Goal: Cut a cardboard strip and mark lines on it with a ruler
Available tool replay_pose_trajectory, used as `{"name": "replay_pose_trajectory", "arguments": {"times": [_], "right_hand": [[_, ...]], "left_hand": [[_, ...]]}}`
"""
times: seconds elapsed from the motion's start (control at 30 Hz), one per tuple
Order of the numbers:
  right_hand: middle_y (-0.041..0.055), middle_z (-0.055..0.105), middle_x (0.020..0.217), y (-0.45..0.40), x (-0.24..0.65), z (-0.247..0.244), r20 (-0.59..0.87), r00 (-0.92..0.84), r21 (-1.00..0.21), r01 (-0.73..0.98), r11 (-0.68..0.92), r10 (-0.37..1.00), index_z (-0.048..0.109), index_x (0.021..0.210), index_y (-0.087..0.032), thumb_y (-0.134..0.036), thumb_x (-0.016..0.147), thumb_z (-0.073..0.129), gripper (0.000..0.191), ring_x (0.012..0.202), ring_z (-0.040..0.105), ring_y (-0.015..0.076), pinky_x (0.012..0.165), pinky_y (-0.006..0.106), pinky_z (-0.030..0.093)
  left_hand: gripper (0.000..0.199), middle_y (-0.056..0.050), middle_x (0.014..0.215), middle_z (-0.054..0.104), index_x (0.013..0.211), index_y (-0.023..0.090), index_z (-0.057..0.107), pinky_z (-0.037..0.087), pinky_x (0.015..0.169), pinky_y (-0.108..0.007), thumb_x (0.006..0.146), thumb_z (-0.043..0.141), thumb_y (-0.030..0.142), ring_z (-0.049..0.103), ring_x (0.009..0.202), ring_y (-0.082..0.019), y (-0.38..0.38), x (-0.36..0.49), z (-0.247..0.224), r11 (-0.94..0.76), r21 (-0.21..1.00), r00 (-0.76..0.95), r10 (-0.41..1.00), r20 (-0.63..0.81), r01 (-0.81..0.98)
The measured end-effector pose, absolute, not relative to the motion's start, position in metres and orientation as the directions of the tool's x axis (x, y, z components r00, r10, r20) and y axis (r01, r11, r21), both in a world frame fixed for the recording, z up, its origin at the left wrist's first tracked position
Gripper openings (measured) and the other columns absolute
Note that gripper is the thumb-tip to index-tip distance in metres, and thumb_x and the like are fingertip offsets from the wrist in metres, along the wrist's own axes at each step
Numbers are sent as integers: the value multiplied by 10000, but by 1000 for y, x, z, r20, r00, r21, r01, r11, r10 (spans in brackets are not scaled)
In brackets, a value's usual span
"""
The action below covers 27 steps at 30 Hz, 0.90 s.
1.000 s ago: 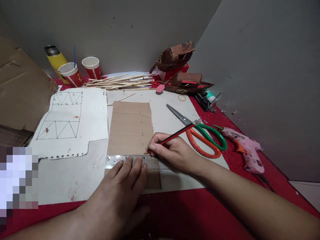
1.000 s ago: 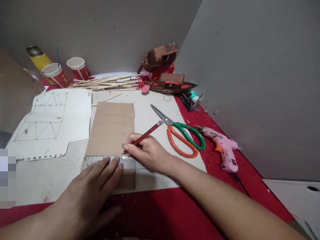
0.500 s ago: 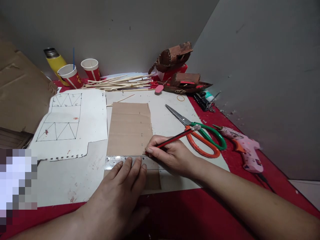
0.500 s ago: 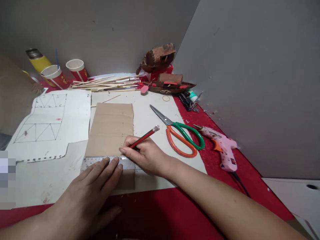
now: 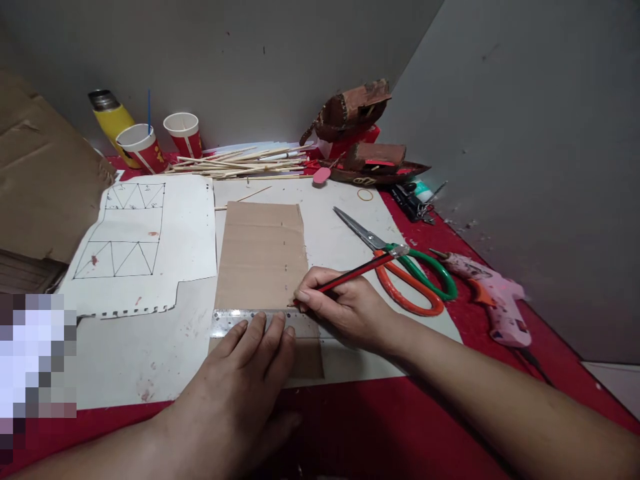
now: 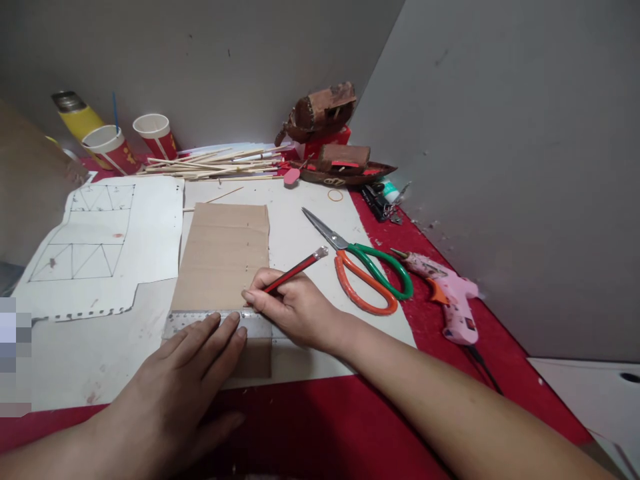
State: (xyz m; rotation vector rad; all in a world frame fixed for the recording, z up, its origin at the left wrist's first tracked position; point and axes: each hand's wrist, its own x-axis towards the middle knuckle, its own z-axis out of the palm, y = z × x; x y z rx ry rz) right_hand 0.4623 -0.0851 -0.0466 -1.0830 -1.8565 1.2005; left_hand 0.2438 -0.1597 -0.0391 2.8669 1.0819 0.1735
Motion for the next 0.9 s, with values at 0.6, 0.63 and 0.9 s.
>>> {"name": "replay_pose_trajectory", "arguments": {"times": [0.6, 0.63, 0.9], "right_hand": [[18, 646, 716, -85, 465, -39, -64, -440, -980, 199, 28, 896, 642, 791, -168, -392, 927, 610, 264, 589, 553, 105, 553, 228, 460], [27, 665, 740, -86, 466, -39, -37, -421, -986, 164, 36, 906, 654, 821, -166, -407, 931, 610, 269, 589, 562, 106, 556, 231, 471], [71, 738, 892, -89, 489, -27, 126, -453, -793, 489, 364, 882, 684, 942, -188, -343, 1015, 485, 263, 785, 672, 172, 733, 295, 509]], "left_hand": [[710, -200, 1467, 537, 1418, 57, 512, 514, 1006, -510, 843, 656, 446, 537, 1279, -402, -158, 246, -34, -759, 107, 760, 649, 35, 642], [716, -204, 1467, 536, 1419, 51, 509, 518, 1001, -513, 833, 667, 431, 538, 1279, -406, -158, 246, -34, -759, 111, 761, 648, 35, 642], [785, -196, 1541, 447, 1483, 79, 427, 472, 1067, -539, 803, 695, 367, 482, 1356, -401, -162, 242, -40, -728, 183, 735, 677, 36, 661]]}}
